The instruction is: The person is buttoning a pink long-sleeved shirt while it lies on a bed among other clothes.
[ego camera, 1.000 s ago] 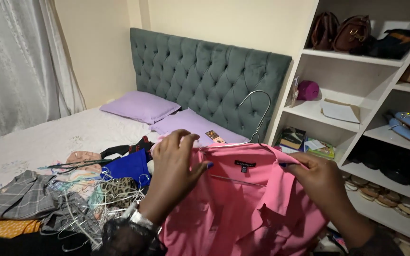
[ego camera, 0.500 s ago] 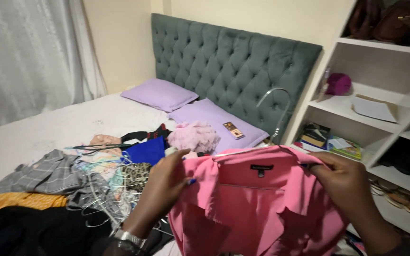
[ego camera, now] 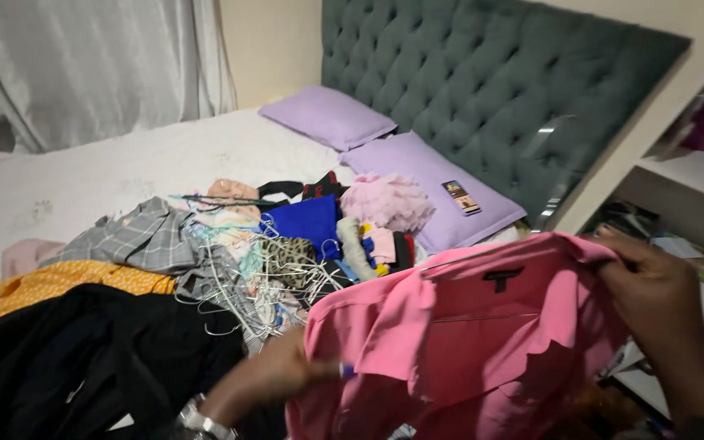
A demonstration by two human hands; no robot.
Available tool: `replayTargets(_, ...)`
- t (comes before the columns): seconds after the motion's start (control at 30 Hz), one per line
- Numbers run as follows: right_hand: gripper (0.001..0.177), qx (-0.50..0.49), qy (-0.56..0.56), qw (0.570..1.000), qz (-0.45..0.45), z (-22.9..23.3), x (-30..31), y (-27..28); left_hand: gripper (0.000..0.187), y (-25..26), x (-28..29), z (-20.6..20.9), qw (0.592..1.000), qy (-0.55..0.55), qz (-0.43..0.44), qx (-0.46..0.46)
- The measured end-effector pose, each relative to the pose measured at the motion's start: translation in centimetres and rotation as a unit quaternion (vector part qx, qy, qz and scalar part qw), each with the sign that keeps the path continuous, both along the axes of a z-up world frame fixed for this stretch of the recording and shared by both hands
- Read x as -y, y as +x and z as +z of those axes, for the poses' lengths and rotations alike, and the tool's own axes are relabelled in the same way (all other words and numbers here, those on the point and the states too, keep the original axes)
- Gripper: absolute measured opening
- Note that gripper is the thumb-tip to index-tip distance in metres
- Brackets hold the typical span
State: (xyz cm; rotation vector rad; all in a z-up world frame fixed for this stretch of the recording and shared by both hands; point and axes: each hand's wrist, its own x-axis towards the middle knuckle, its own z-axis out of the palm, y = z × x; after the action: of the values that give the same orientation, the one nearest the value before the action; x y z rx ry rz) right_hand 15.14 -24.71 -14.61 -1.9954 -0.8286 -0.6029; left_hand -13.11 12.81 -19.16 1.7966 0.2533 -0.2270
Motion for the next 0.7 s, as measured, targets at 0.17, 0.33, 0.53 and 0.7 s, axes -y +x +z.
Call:
replayTargets(0.17, 0.031, -0.183, 0.015, 0.981, -0.062, -1.7, -1.8, 0.4, 0.057, -1.2, 0.3, -5.7, 0.994, -0.087, -0.057, -0.017)
replayTargets(0.33, 0.026, -0.295, -0.071, 0.953, 0.001, -5.2, -3.5, 3.3, 0.083, -1.7, -2.3, -6.4, 0.942, -0.304, -0.108, 0.092)
replayTargets(0.53, 0.026, -0.363, -0.205, 0.908, -0.048, -7.9, -14.7, 1.8, 0.066, -4.2, -10.0, -8.6, 0.886, -0.416, 0.126, 0.16)
replayTargets(0.7, 0.028, -0.254, -0.26, 0.927, 0.088, -14.1, -24.9, 2.1, 0.04, -5.3, -13.4, -13.8, 0.956, -0.241, 0.149, 0.077)
